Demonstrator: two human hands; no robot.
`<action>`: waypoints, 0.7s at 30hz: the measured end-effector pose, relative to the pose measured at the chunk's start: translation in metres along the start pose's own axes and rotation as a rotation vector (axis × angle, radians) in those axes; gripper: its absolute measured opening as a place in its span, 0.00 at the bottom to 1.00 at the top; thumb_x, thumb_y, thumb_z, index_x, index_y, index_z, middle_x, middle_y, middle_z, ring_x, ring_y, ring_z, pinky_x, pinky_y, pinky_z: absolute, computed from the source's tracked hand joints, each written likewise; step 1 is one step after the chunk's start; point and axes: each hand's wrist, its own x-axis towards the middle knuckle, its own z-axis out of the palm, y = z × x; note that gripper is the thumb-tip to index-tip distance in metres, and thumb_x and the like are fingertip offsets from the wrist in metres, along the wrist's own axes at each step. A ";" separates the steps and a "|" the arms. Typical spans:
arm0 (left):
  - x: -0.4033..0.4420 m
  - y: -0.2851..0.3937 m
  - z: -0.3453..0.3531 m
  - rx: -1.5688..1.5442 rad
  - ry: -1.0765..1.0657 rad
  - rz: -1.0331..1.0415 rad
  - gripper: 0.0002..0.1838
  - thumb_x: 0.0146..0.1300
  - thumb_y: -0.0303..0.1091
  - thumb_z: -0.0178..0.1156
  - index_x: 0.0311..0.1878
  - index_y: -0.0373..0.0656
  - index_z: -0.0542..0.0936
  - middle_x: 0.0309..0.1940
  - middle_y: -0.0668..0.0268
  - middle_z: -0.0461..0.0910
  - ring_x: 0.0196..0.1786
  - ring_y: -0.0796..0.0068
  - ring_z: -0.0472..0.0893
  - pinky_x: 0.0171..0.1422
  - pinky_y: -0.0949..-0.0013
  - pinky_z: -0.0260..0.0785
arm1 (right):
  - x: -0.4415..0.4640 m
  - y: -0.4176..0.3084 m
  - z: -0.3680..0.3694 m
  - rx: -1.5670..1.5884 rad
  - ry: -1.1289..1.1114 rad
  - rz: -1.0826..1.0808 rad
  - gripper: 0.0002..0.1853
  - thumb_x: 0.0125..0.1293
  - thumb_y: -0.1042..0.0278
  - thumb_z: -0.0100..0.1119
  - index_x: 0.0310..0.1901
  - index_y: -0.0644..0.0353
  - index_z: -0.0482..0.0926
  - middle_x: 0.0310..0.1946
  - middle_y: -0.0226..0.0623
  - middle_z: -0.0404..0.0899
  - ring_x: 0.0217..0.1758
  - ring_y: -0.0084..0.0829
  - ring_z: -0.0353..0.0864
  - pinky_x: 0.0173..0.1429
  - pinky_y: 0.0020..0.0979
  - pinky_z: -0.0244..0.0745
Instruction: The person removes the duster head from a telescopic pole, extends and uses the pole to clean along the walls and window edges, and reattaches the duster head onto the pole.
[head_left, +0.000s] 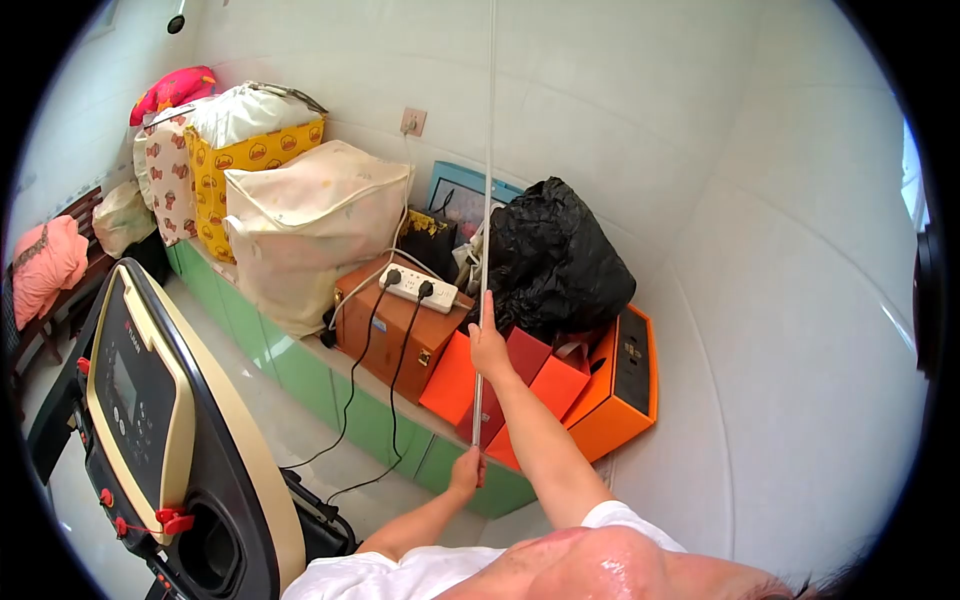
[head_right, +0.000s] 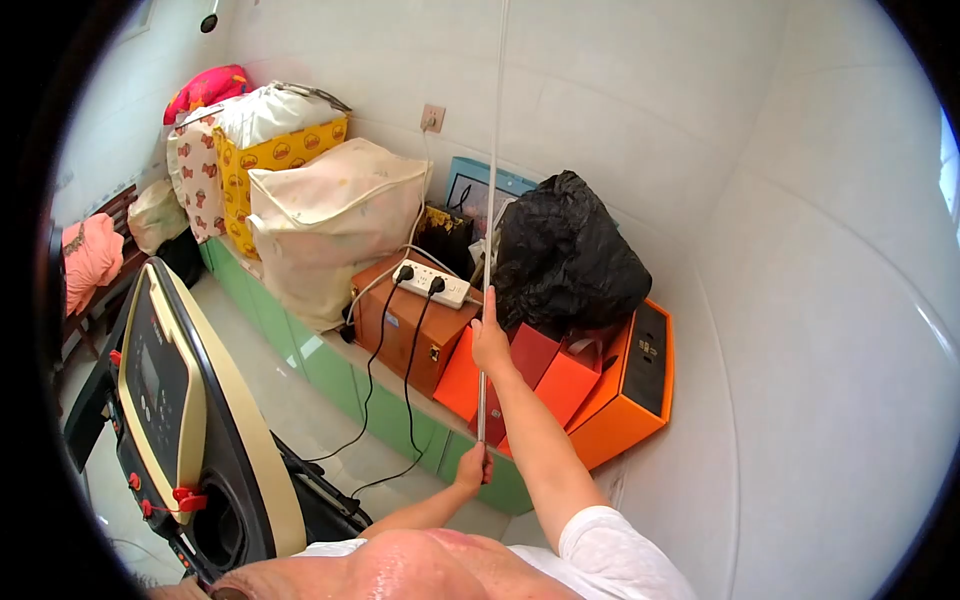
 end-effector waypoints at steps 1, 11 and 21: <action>0.005 0.001 -0.006 0.000 -0.003 0.003 0.24 0.67 0.50 0.38 0.22 0.41 0.69 0.11 0.69 0.65 0.11 0.78 0.63 0.16 0.73 0.57 | 0.001 0.003 -0.001 -0.001 0.003 -0.002 0.36 0.66 0.67 0.41 0.68 0.41 0.31 0.17 0.43 0.69 0.20 0.35 0.69 0.28 0.35 0.66; 0.034 0.028 0.022 0.195 -0.134 0.371 0.22 0.67 0.48 0.38 0.24 0.42 0.68 0.10 0.69 0.63 0.10 0.79 0.61 0.15 0.74 0.55 | 0.018 -0.021 -0.074 0.338 0.144 -0.067 0.33 0.67 0.68 0.38 0.69 0.46 0.36 0.17 0.29 0.64 0.17 0.20 0.62 0.21 0.24 0.63; 0.084 0.188 0.073 0.074 -0.252 0.533 0.23 0.68 0.47 0.39 0.22 0.40 0.67 0.09 0.69 0.63 0.09 0.79 0.61 0.14 0.75 0.54 | 0.155 -0.104 -0.142 0.049 0.321 -0.358 0.32 0.65 0.66 0.38 0.68 0.54 0.40 0.27 0.49 0.75 0.27 0.42 0.76 0.37 0.37 0.70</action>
